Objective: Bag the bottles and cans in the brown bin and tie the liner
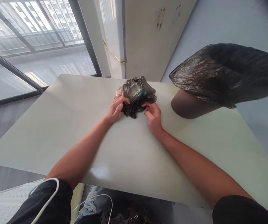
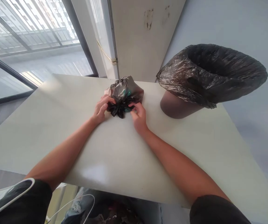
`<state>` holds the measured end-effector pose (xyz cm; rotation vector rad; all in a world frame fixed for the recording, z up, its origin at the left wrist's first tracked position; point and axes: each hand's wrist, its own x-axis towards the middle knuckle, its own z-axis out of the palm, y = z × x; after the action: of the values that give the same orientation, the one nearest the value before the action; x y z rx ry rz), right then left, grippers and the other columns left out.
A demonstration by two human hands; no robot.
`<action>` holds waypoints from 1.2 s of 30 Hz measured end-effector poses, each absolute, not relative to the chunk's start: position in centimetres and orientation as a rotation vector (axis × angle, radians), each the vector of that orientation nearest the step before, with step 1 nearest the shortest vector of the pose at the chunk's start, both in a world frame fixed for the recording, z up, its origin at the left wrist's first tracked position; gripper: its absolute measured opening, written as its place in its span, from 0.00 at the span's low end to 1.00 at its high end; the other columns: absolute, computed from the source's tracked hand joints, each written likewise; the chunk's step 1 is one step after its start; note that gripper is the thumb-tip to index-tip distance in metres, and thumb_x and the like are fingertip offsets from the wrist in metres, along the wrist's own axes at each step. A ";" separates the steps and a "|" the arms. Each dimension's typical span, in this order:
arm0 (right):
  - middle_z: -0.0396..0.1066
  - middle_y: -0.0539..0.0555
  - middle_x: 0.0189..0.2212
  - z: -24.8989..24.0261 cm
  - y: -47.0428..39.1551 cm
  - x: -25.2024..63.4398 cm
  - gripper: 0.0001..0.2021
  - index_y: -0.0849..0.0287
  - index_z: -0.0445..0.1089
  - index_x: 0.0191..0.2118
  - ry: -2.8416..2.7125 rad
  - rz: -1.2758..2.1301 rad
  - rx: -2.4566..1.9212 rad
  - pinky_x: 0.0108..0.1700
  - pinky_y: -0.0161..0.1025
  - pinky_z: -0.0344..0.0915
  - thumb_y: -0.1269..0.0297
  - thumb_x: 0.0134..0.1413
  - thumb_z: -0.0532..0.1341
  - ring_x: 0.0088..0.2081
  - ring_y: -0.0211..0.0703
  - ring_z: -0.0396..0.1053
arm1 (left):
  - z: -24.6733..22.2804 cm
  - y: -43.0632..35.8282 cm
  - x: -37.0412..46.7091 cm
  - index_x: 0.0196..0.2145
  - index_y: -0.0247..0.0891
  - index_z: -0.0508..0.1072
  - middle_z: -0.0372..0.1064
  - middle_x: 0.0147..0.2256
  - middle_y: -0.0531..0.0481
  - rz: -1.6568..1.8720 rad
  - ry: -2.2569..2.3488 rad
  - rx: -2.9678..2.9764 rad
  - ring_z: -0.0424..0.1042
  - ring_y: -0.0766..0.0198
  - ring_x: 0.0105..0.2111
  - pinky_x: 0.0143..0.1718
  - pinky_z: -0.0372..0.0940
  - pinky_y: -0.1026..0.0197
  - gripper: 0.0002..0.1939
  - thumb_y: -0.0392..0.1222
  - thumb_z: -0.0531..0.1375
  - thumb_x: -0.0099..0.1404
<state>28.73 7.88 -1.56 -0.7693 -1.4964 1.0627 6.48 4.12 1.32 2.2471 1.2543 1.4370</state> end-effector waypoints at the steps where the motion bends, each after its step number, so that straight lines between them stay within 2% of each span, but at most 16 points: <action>1: 0.76 0.55 0.43 -1.5 7.8 28.7 0.13 0.54 0.72 0.45 -1.542 1.072 -0.770 0.50 0.46 0.69 0.66 0.53 0.60 0.47 0.50 0.73 | 1.3 4.1 6.5 0.43 0.42 0.72 0.72 0.38 0.43 1.474 1.283 2.222 0.67 0.52 0.40 0.49 0.63 0.46 0.20 0.54 0.45 0.78; 4: 0.78 0.55 0.43 -1.6 7.7 28.4 0.17 0.54 0.71 0.48 -1.653 1.149 -0.715 0.51 0.48 0.70 0.65 0.49 0.63 0.47 0.51 0.74 | 1.1 4.2 6.6 0.42 0.42 0.71 0.69 0.35 0.47 1.529 1.361 2.236 0.66 0.54 0.38 0.47 0.64 0.48 0.07 0.44 0.57 0.69; 7: 0.76 0.54 0.36 -1.6 7.6 28.1 0.13 0.55 0.70 0.40 -1.743 1.126 -0.750 0.47 0.47 0.71 0.58 0.50 0.69 0.41 0.49 0.74 | 1.0 4.3 6.7 0.38 0.42 0.70 0.66 0.32 0.50 1.577 1.462 2.242 0.66 0.56 0.36 0.45 0.64 0.50 0.08 0.36 0.61 0.59; 9: 0.72 0.52 0.31 -1.5 7.5 28.0 0.14 0.55 0.69 0.33 -1.845 1.060 -0.831 0.42 0.45 0.69 0.54 0.50 0.70 0.35 0.46 0.70 | 0.8 4.3 6.8 0.38 0.42 0.70 0.66 0.31 0.50 1.621 1.503 2.201 0.66 0.56 0.36 0.45 0.64 0.51 0.10 0.34 0.61 0.57; 12: 0.69 0.52 0.29 -1.3 7.4 28.0 0.14 0.56 0.69 0.28 -1.930 1.016 -0.878 0.38 0.44 0.66 0.52 0.53 0.69 0.32 0.44 0.66 | 0.4 4.3 6.6 0.40 0.42 0.70 0.68 0.34 0.49 1.712 1.506 2.124 0.68 0.56 0.37 0.45 0.65 0.51 0.09 0.35 0.60 0.60; 16: 0.69 0.52 0.32 -1.0 7.5 28.2 0.13 0.56 0.72 0.32 -1.762 1.004 -0.880 0.39 0.43 0.64 0.53 0.53 0.70 0.34 0.44 0.65 | 0.2 4.4 6.3 0.44 0.42 0.70 0.69 0.39 0.47 1.924 1.592 1.918 0.69 0.56 0.40 0.48 0.65 0.51 0.06 0.41 0.58 0.70; 19: 0.66 0.48 0.29 -0.8 7.5 28.3 0.11 0.54 0.69 0.40 -1.622 1.104 -0.809 0.37 0.41 0.62 0.59 0.54 0.69 0.33 0.43 0.64 | 0.0 4.8 6.1 0.45 0.41 0.69 0.68 0.40 0.47 2.061 1.696 1.702 0.69 0.57 0.42 0.50 0.65 0.52 0.07 0.45 0.57 0.74; 21: 0.64 0.46 0.29 -0.6 7.5 28.4 0.14 0.53 0.66 0.43 -1.545 1.141 -0.740 0.37 0.40 0.61 0.66 0.51 0.67 0.33 0.42 0.64 | 0.0 5.1 5.8 0.45 0.41 0.69 0.66 0.39 0.48 2.125 1.759 1.581 0.68 0.58 0.42 0.50 0.64 0.53 0.08 0.47 0.57 0.74; 23: 0.64 0.47 0.32 -0.6 7.5 28.5 0.14 0.53 0.65 0.42 -1.532 1.108 -0.693 0.39 0.39 0.60 0.72 0.48 0.64 0.35 0.41 0.63 | -0.1 5.3 5.6 0.45 0.42 0.69 0.65 0.38 0.49 2.164 1.806 1.494 0.67 0.58 0.42 0.50 0.63 0.54 0.08 0.47 0.58 0.74; 26: 0.63 0.49 0.33 -0.7 7.7 28.6 0.07 0.55 0.66 0.33 -1.562 1.023 -0.700 0.41 0.40 0.59 0.74 0.47 0.60 0.38 0.42 0.62 | 0.2 5.2 5.5 0.46 0.43 0.69 0.65 0.39 0.48 2.174 1.791 1.527 0.67 0.57 0.43 0.51 0.63 0.52 0.10 0.48 0.59 0.71; 28: 0.64 0.49 0.33 -0.7 7.8 28.6 0.06 0.55 0.64 0.31 -1.525 1.059 -0.720 0.40 0.39 0.59 0.73 0.48 0.59 0.38 0.42 0.62 | 0.6 4.8 5.7 0.47 0.43 0.69 0.66 0.42 0.45 2.118 1.706 1.696 0.67 0.54 0.45 0.51 0.64 0.50 0.11 0.49 0.59 0.70; 32: 0.68 0.49 0.34 -0.6 7.8 28.3 0.06 0.53 0.61 0.35 -1.390 1.223 -0.741 0.39 0.37 0.61 0.67 0.54 0.61 0.35 0.41 0.65 | 1.2 3.9 6.6 0.49 0.43 0.72 0.69 0.46 0.42 1.806 1.487 2.197 0.68 0.47 0.48 0.54 0.62 0.42 0.16 0.53 0.54 0.71; 36: 0.69 0.49 0.34 -0.2 7.7 28.2 0.09 0.53 0.62 0.39 -1.351 1.236 -0.749 0.42 0.38 0.65 0.61 0.57 0.63 0.37 0.42 0.68 | 1.2 3.7 7.1 0.45 0.43 0.74 0.71 0.42 0.43 1.635 1.452 2.378 0.68 0.50 0.42 0.53 0.60 0.43 0.14 0.50 0.53 0.72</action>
<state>28.16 7.71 -0.22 -0.7489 -1.3515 1.2361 7.07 3.73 1.17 2.3776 1.4519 1.6350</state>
